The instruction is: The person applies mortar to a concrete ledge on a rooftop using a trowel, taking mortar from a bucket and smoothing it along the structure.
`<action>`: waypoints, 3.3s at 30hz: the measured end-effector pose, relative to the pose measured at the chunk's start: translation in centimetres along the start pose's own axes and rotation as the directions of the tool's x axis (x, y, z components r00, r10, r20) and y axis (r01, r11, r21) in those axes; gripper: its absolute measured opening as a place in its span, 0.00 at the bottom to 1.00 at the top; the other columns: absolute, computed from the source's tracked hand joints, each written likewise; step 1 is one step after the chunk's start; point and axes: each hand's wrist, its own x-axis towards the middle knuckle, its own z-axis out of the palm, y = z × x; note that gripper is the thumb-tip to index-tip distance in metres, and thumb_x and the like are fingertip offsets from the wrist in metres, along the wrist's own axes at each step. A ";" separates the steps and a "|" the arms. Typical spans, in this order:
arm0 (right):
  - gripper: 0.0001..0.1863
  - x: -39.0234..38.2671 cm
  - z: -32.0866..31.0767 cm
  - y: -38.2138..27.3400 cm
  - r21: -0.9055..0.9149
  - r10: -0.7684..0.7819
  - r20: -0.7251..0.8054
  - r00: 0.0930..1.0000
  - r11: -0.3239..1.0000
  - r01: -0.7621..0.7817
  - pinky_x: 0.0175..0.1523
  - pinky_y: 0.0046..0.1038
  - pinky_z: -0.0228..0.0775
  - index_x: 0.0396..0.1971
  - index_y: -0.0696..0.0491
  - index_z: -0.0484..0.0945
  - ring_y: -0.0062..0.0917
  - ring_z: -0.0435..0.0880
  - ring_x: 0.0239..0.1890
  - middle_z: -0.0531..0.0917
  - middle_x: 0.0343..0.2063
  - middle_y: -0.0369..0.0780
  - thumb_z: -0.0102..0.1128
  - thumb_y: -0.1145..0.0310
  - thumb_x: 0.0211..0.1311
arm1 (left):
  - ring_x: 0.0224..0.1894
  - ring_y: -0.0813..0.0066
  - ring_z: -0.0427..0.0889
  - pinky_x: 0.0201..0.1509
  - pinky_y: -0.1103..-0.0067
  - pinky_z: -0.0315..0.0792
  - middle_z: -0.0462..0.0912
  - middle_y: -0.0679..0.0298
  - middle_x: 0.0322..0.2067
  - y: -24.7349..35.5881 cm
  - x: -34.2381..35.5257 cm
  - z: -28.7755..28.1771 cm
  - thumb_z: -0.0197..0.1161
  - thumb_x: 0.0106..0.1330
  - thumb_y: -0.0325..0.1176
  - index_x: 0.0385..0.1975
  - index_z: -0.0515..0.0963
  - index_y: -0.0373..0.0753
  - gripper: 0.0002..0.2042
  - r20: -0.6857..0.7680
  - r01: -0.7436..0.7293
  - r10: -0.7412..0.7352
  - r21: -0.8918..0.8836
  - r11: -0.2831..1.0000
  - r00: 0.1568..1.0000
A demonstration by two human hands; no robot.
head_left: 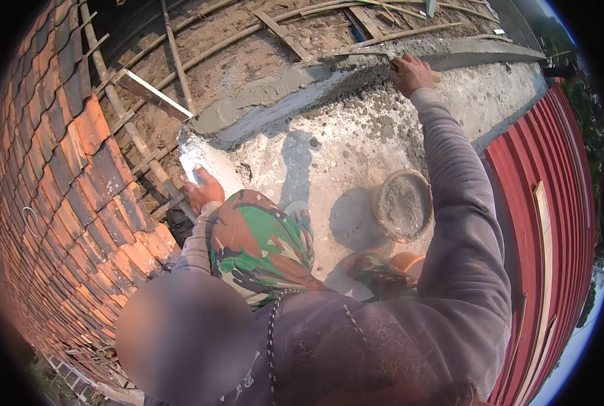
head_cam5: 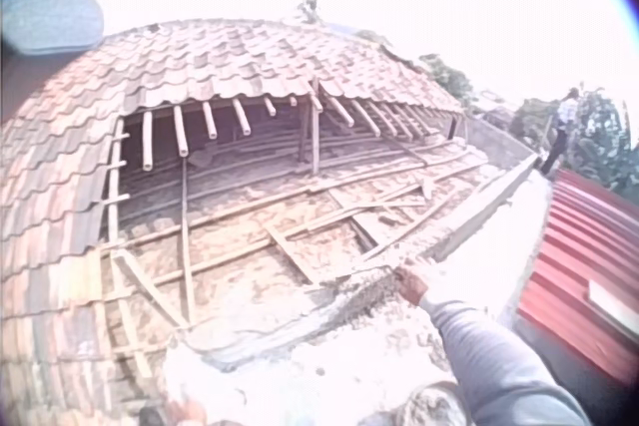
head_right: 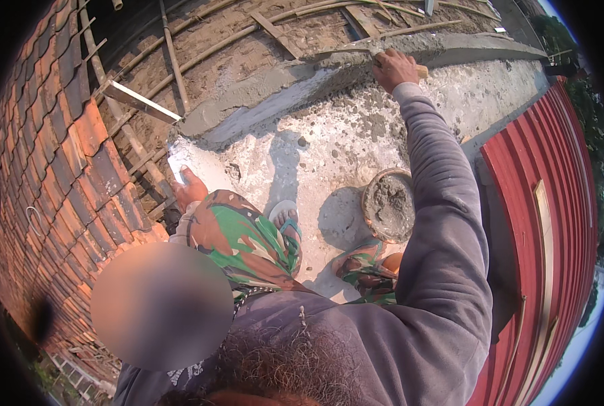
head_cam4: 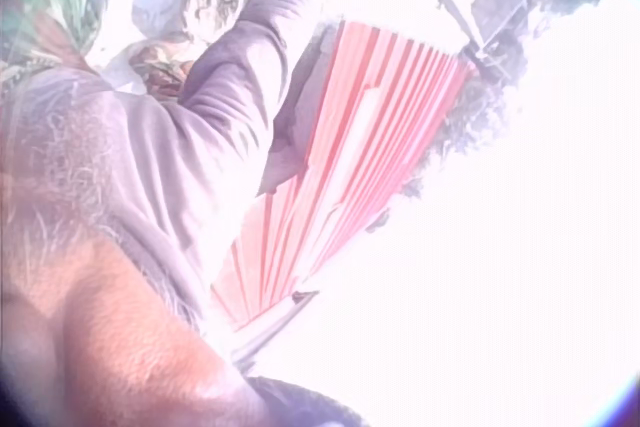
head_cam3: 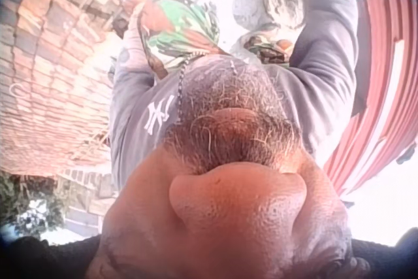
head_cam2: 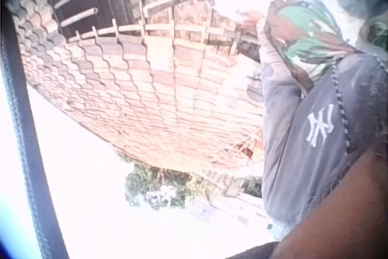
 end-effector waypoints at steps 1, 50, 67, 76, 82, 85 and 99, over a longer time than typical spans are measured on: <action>0.21 0.2 -0.4 -1.4 -0.035 0.065 0.070 0.995 0.997 -0.062 0.66 0.46 0.68 0.53 0.46 0.85 0.41 0.80 0.61 0.86 0.53 0.40 0.63 0.51 0.66 | 0.68 0.38 0.73 0.72 0.57 0.68 0.72 0.34 0.66 -0.2 0.0 0.1 0.41 0.76 0.68 0.72 0.63 0.24 0.45 -0.048 -0.003 0.003 0.014 1.000 0.999; 0.27 1.3 3.3 -9.3 0.167 0.341 0.552 0.761 0.849 -0.501 0.66 0.46 0.74 0.52 0.64 0.83 0.55 0.82 0.60 0.84 0.53 0.60 0.48 0.54 0.76 | 0.74 0.39 0.67 0.75 0.57 0.64 0.66 0.33 0.71 0.0 0.0 -0.7 0.39 0.77 0.66 0.74 0.58 0.20 0.47 0.004 0.048 -0.048 0.014 0.999 0.999; 0.29 -12.5 -4.3 -22.5 0.600 -0.067 0.680 0.730 0.623 -0.501 0.40 0.45 0.81 0.39 0.63 0.85 0.44 0.88 0.31 0.86 0.28 0.54 0.51 0.48 0.79 | 0.70 0.40 0.73 0.73 0.55 0.67 0.71 0.35 0.68 -0.4 0.2 -0.4 0.38 0.75 0.68 0.73 0.62 0.24 0.47 -0.044 0.032 -0.032 0.013 0.999 0.999; 0.22 -38.2 -12.4 -2.1 -0.083 0.492 0.706 0.509 0.771 -0.631 0.57 0.45 0.80 0.47 0.59 0.86 0.49 0.88 0.52 0.89 0.46 0.52 0.54 0.54 0.74 | 0.67 0.36 0.75 0.71 0.51 0.68 0.74 0.38 0.66 0.7 -1.9 -1.6 0.39 0.73 0.71 0.73 0.63 0.27 0.48 0.006 0.094 -0.094 0.008 0.996 0.996; 0.16 -42.5 -5.4 -2.5 -0.266 0.550 0.713 0.435 0.786 -0.558 0.55 0.45 0.83 0.45 0.55 0.88 0.46 0.90 0.50 0.90 0.47 0.50 0.54 0.67 0.66 | 0.68 0.37 0.74 0.72 0.51 0.67 0.74 0.38 0.67 -0.9 -2.3 -1.8 0.39 0.73 0.71 0.73 0.63 0.27 0.48 0.022 0.128 -0.128 0.009 0.992 0.992; 0.17 -41.7 0.6 -3.5 -0.119 0.423 0.844 0.331 0.747 -0.654 0.51 0.45 0.84 0.43 0.56 0.89 0.45 0.91 0.46 0.91 0.40 0.50 0.57 0.62 0.66 | 0.68 0.37 0.74 0.72 0.51 0.67 0.73 0.38 0.67 -2.1 -2.7 -1.5 0.39 0.73 0.71 0.74 0.62 0.27 0.48 0.040 0.151 -0.152 0.011 0.988 0.988; 0.19 -52.7 0.4 -4.3 0.481 0.595 0.700 0.395 0.015 -0.877 0.24 0.33 0.71 0.35 0.60 0.85 0.25 0.78 0.18 0.80 0.20 0.40 0.58 0.57 0.64 | 0.69 0.38 0.73 0.73 0.50 0.66 0.72 0.39 0.68 0.3 -2.6 -1.0 0.40 0.73 0.71 0.74 0.61 0.28 0.48 0.055 0.135 -0.137 0.049 0.990 0.989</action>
